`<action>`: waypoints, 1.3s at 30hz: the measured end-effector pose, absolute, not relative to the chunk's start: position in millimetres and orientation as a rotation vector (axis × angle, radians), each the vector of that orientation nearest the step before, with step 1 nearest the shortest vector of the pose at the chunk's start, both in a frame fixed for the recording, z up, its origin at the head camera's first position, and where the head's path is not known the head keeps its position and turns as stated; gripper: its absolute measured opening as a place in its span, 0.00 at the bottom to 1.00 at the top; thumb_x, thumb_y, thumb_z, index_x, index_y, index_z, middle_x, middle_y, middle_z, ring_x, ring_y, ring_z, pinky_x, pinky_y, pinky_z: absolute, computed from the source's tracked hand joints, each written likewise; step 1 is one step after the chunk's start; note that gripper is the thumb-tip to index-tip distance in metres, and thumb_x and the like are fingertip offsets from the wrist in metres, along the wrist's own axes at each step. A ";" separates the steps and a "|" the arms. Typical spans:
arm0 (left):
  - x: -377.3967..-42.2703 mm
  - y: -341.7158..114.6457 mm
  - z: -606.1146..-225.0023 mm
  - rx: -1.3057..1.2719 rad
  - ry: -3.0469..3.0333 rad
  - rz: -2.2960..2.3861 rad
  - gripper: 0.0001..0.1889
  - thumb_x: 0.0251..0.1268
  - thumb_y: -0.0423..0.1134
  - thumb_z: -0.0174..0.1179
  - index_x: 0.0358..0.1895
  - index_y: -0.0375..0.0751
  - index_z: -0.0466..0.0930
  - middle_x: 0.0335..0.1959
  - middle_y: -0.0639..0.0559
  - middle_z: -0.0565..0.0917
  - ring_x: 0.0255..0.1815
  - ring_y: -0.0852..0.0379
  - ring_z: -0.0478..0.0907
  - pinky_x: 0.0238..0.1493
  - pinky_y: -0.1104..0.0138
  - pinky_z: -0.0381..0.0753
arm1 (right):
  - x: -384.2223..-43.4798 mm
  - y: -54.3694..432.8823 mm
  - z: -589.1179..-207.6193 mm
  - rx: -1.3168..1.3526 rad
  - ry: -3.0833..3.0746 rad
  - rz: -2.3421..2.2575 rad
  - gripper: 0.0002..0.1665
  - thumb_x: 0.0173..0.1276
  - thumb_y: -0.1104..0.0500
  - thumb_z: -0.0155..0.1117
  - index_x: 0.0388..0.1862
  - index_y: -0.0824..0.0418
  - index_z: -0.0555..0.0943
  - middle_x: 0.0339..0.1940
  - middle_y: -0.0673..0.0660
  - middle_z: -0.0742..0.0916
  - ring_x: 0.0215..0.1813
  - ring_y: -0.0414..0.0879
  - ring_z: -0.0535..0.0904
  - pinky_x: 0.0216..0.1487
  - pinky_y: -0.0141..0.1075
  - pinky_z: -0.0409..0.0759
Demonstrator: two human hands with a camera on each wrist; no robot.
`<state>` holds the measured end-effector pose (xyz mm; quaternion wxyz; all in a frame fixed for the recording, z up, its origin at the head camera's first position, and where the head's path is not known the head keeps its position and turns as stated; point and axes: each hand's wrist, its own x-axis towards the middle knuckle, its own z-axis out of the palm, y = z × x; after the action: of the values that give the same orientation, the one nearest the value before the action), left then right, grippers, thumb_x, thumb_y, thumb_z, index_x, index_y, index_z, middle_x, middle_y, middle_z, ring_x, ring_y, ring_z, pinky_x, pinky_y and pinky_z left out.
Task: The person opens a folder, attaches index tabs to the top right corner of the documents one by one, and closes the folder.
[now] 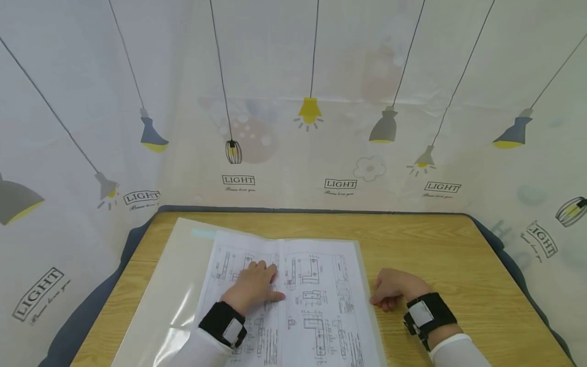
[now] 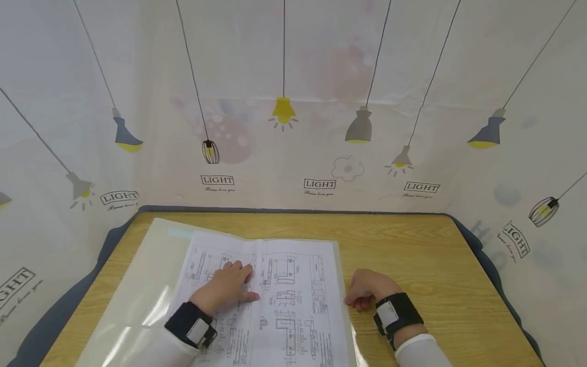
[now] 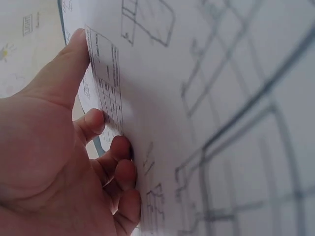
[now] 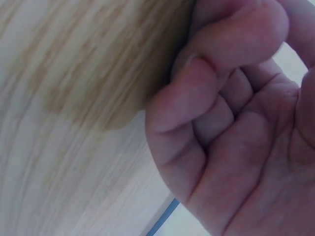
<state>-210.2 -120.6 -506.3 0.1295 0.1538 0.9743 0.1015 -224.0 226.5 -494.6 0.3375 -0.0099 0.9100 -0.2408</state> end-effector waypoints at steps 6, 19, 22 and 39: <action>-208.4 -119.0 -509.0 0.454 2.856 0.294 0.27 0.45 0.65 0.64 0.39 0.50 0.70 0.35 0.52 0.69 0.37 0.54 0.63 0.42 0.57 0.68 | -223.8 227.0 -494.2 -0.021 2.373 -0.614 0.13 0.56 0.59 0.70 0.15 0.61 0.80 0.12 0.51 0.81 0.15 0.40 0.71 0.18 0.28 0.64; -208.4 -112.3 -512.5 0.413 2.868 0.307 0.30 0.43 0.66 0.65 0.43 0.50 0.71 0.35 0.52 0.69 0.38 0.53 0.64 0.47 0.54 0.70 | -212.7 229.7 -497.1 -0.060 2.483 -0.639 0.13 0.56 0.60 0.68 0.15 0.60 0.79 0.13 0.51 0.80 0.17 0.42 0.72 0.22 0.30 0.67; -208.3 -110.6 -510.1 0.414 2.864 0.316 0.29 0.43 0.65 0.65 0.43 0.50 0.71 0.35 0.53 0.69 0.38 0.53 0.64 0.44 0.57 0.68 | -206.4 228.6 -496.8 -0.098 2.583 -0.612 0.13 0.55 0.61 0.67 0.15 0.59 0.77 0.13 0.51 0.78 0.18 0.42 0.71 0.22 0.32 0.66; -208.1 -111.6 -509.9 0.396 2.874 0.307 0.28 0.43 0.64 0.66 0.40 0.50 0.71 0.34 0.52 0.69 0.37 0.53 0.64 0.41 0.58 0.67 | -121.2 134.1 -473.6 -0.695 2.578 -0.407 0.13 0.55 0.44 0.70 0.30 0.50 0.80 0.24 0.42 0.76 0.26 0.36 0.68 0.31 0.32 0.70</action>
<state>-208.1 -111.6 -509.9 0.1121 0.1349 0.9789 0.1046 -121.2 134.1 -473.6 0.2188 -0.2510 0.9314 -0.1469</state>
